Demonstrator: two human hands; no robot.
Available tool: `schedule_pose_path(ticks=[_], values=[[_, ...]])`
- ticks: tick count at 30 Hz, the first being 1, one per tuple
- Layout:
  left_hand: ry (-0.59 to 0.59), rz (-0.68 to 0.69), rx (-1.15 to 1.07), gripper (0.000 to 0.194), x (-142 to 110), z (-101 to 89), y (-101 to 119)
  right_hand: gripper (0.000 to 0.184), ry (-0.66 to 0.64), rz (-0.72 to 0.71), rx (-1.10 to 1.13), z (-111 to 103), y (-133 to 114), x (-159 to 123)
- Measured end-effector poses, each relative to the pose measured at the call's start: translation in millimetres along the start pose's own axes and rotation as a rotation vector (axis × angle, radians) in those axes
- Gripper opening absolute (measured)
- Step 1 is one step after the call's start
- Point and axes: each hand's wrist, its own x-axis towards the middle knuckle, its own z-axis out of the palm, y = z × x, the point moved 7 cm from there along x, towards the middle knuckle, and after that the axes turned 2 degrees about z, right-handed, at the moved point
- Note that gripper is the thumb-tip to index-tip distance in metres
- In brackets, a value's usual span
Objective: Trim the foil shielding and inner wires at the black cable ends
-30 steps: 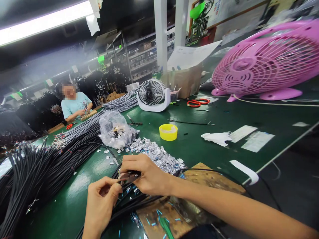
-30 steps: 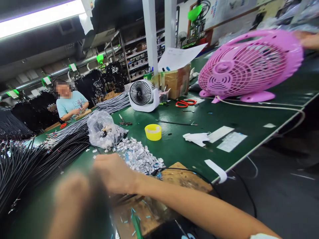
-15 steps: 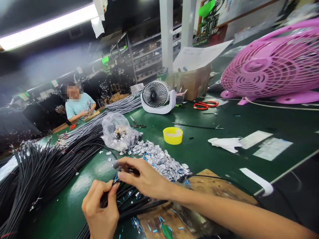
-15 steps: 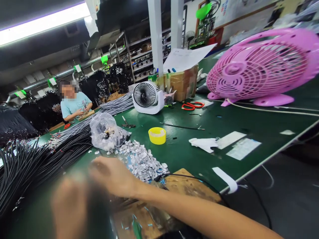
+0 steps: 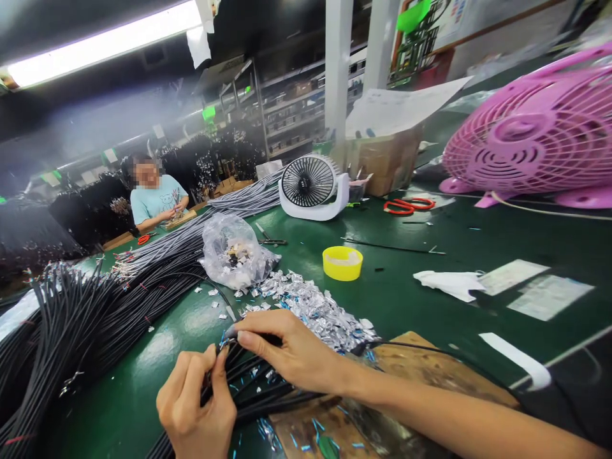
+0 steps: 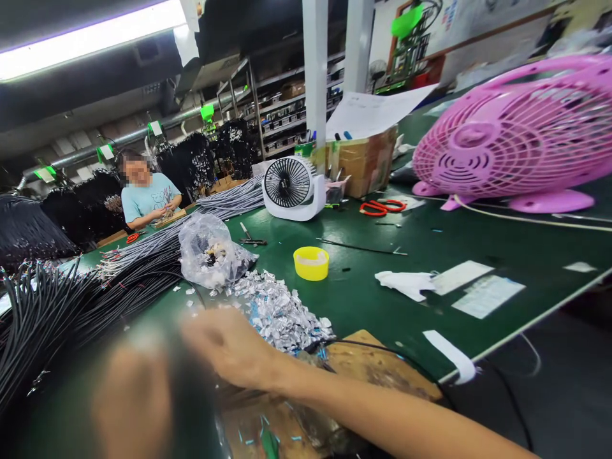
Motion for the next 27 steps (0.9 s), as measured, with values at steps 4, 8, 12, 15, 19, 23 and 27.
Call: schedule_pose_path(ticks=[4, 8, 12, 15, 19, 23, 27], values=[[0.059, -0.003, -0.005, 0.016, 4.3, -4.2, 3.4, 0.056, 0.000, 0.010, -0.005, -0.1, -0.5, 0.9], [0.036, -0.029, -0.003, 0.017, 1.8, -1.0, 0.9, 0.060, 0.005, 0.000, -0.016, -0.6, -1.8, 1.0], [-0.043, -0.059, 0.001, 0.014, -4.1, 5.7, -3.2, 0.056, 0.025, 0.003, -0.040, -2.0, -0.6, 0.3], [-0.052, -0.068, 0.008, 0.014, -5.8, 6.5, -3.4, 0.049, 0.032, 0.012, -0.047, -2.3, 1.5, -0.3], [-0.059, -0.074, 0.005, 0.016, -5.0, 6.9, -2.8, 0.045, 0.051, 0.012, -0.053, -3.1, 3.5, -1.3], [-0.087, -0.144, 0.010, 0.019, -6.4, 8.5, -8.1, 0.046, 0.086, 0.013, -0.072, -6.7, 2.0, -1.7], [-0.080, -0.243, -0.027, 0.023, -7.8, 8.0, -15.0, 0.049, 0.091, -0.004, -0.080, -8.4, -2.8, -1.3]])
